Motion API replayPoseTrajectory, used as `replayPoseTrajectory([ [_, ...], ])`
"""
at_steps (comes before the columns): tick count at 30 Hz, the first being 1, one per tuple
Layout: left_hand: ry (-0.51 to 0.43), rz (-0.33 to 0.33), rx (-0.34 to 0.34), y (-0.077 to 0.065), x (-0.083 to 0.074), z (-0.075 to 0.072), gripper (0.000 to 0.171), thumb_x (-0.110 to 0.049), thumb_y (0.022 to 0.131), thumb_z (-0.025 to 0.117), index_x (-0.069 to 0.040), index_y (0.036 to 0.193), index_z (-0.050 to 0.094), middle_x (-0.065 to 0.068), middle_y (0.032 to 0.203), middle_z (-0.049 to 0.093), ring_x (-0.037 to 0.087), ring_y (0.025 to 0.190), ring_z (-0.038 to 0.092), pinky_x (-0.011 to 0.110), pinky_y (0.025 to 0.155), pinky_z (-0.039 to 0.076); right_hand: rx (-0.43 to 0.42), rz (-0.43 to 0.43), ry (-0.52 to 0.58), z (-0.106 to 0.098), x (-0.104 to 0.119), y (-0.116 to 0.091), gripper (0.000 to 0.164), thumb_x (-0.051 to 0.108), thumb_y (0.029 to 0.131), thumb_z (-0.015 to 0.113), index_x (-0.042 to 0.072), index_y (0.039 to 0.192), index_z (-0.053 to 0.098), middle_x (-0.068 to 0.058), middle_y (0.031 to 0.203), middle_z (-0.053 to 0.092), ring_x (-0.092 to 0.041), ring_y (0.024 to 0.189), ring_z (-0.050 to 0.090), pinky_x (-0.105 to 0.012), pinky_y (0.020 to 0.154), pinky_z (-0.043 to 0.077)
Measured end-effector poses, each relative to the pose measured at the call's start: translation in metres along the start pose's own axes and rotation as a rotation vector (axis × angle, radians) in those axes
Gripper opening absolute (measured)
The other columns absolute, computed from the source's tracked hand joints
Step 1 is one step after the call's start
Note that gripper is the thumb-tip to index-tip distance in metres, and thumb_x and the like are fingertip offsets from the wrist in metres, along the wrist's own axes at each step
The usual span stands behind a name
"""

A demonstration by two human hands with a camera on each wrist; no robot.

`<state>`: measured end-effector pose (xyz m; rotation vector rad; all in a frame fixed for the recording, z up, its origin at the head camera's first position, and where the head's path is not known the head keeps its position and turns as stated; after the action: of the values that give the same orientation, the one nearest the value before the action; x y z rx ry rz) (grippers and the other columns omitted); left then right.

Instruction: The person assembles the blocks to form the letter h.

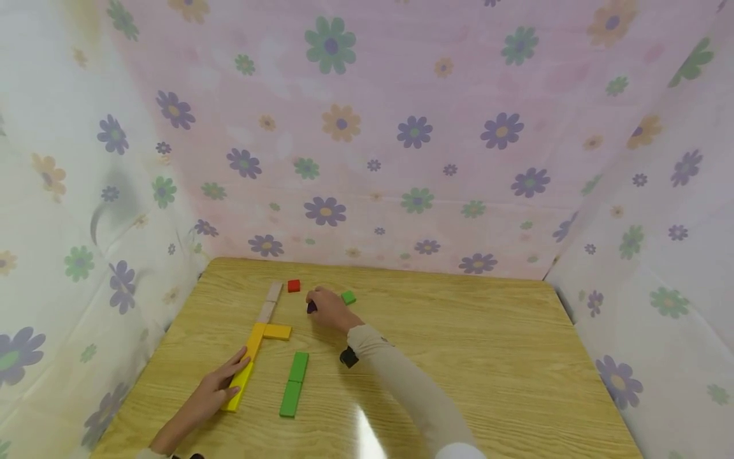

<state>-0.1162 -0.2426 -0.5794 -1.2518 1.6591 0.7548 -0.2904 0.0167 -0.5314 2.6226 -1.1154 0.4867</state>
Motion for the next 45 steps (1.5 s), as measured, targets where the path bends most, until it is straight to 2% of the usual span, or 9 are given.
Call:
replayPoseTrajectory([
  [5,-0.003,0.001,-0.007,0.000,0.000,0.000,0.059,0.014,0.086,0.053,0.003,0.143,0.037,0.014,0.155,0.017,0.033,0.139,0.015,0.044,0.104,0.029,0.009,-0.034,0.003,0.000,0.008,0.000,0.026,0.002,0.086,0.062,0.003,0.112,0.065,-0.009,0.109,0.061,-0.020,0.095,0.059,-0.028,0.078,0.050],
  [6,-0.003,-0.005,-0.009,0.000,0.000,0.000,0.060,0.014,0.087,0.053,0.002,0.143,0.037,0.014,0.155,0.016,0.032,0.139,0.015,0.039,0.105,0.031,0.012,-0.040,0.005,0.000,0.009,0.000,0.026,0.002,0.086,0.062,0.003,0.111,0.065,-0.009,0.108,0.061,-0.019,0.094,0.058,-0.027,0.077,0.049],
  [12,0.014,-0.002,-0.016,0.000,0.001,0.000,0.059,0.014,0.086,0.053,0.003,0.142,0.037,0.014,0.155,0.017,0.032,0.139,0.016,0.033,0.105,0.032,0.032,-0.057,0.028,0.004,0.014,-0.003,0.026,0.002,0.086,0.060,0.002,0.111,0.066,-0.008,0.105,0.061,-0.016,0.090,0.056,-0.024,0.076,0.047],
  [13,0.017,0.008,-0.017,0.000,0.001,0.000,0.059,0.014,0.086,0.053,0.003,0.142,0.037,0.015,0.154,0.017,0.033,0.139,0.016,0.038,0.105,0.031,0.035,-0.058,0.036,0.004,0.015,-0.003,0.026,0.002,0.086,0.059,0.002,0.111,0.066,-0.008,0.104,0.061,-0.015,0.089,0.056,-0.024,0.076,0.047],
  [20,0.010,-0.008,-0.023,0.000,-0.002,-0.001,0.059,0.014,0.086,0.054,0.003,0.142,0.038,0.014,0.154,0.018,0.033,0.138,0.017,0.043,0.104,0.031,0.042,-0.057,0.107,0.007,0.019,-0.010,0.025,0.002,0.086,0.062,0.002,0.110,0.066,-0.008,0.104,0.060,-0.013,0.088,0.055,-0.023,0.075,0.047],
  [36,0.018,-0.030,-0.025,0.000,-0.002,-0.001,0.058,0.013,0.087,0.054,0.002,0.142,0.039,0.014,0.154,0.019,0.031,0.138,0.019,0.043,0.104,0.032,0.057,-0.072,0.118,0.017,0.028,-0.014,0.022,0.003,0.086,0.064,0.002,0.107,0.066,-0.007,0.102,0.061,-0.012,0.086,0.055,-0.020,0.074,0.047],
  [45,0.018,-0.012,-0.019,0.000,-0.002,-0.001,0.058,0.013,0.087,0.054,0.003,0.142,0.038,0.015,0.154,0.019,0.032,0.138,0.019,0.044,0.103,0.032,0.065,-0.056,0.145,0.024,0.032,-0.015,0.021,0.005,0.086,0.065,0.005,0.107,0.067,-0.006,0.102,0.062,-0.012,0.089,0.056,-0.019,0.076,0.046],
])
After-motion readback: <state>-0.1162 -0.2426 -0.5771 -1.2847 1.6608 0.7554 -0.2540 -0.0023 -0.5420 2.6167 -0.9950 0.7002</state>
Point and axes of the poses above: each hand's wrist, its own y-axis towards the middle knuckle, its own z-axis out of the palm, x = y × z, the point moved 1 cm from there along y, towards the middle knuckle
